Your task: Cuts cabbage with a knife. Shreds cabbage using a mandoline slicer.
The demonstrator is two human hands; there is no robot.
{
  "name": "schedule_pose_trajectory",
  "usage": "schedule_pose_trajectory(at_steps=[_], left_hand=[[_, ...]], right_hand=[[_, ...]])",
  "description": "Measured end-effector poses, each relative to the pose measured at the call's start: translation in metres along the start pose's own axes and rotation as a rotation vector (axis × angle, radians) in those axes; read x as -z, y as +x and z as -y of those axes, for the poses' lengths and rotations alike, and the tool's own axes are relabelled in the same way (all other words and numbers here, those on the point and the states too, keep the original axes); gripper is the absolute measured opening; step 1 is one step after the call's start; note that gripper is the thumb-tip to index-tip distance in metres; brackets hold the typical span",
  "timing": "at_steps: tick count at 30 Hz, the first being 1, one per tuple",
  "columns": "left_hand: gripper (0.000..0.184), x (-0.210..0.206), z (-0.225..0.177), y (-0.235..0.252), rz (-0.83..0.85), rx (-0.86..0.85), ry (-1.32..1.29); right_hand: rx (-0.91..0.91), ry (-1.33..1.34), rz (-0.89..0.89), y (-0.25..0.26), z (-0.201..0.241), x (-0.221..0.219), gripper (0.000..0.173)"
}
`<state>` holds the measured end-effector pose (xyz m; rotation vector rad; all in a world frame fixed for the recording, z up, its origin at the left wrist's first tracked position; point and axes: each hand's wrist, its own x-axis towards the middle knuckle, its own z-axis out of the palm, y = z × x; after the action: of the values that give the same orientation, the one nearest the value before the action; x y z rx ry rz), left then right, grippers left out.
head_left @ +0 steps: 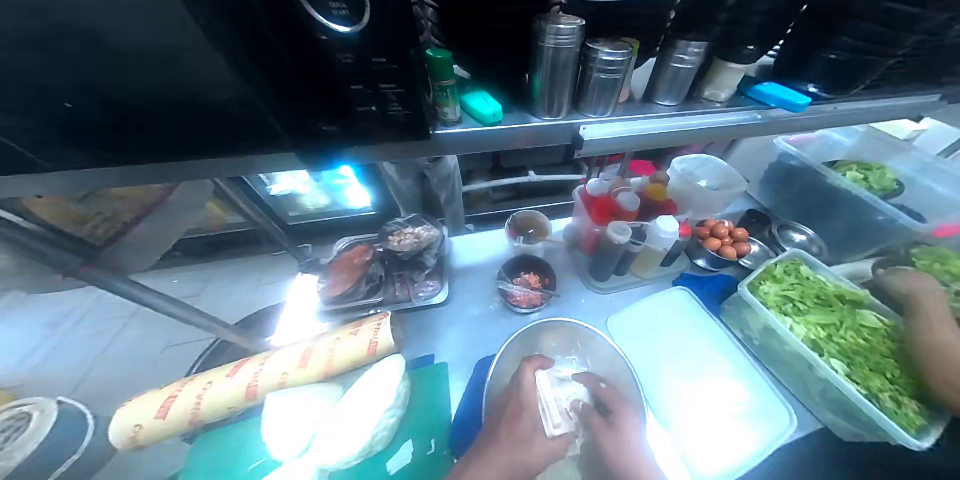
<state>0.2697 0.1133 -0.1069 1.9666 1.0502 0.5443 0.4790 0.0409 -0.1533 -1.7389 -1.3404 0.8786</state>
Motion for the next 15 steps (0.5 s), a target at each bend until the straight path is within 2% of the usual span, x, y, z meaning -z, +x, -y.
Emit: schedule_pose_trajectory(at_steps=[3,4,8,9,12,13,15], left_hand=[[0.107,-0.002,0.004,-0.002,-0.001,-0.026,-0.002],[0.106,-0.003,0.004,-0.003,-0.011,-0.038,0.0],[0.107,-0.003,0.003,-0.005,-0.021,-0.004,0.009],[0.107,-0.003,0.003,-0.005,-0.018,0.004,0.009],[0.107,-0.001,0.005,-0.006,-0.028,-0.027,0.017],[0.107,0.0,0.004,-0.007,-0.036,-0.04,0.019],[0.107,0.0,0.003,-0.005,-0.051,-0.042,0.02]], right_hand=[[-0.113,-0.157,0.018,0.013,-0.056,-0.011,0.037],[-0.136,-0.177,0.032,0.015,-0.062,-0.01,0.038],[-0.041,0.006,0.031,0.002,0.002,0.0,0.036],[-0.029,0.012,0.019,0.003,0.001,-0.003,0.036],[-0.118,-0.154,0.047,0.02,-0.055,-0.013,0.038],[-0.137,-0.172,0.065,0.022,-0.058,-0.011,0.039],[-0.087,-0.116,0.062,0.018,-0.027,-0.003,0.038]])
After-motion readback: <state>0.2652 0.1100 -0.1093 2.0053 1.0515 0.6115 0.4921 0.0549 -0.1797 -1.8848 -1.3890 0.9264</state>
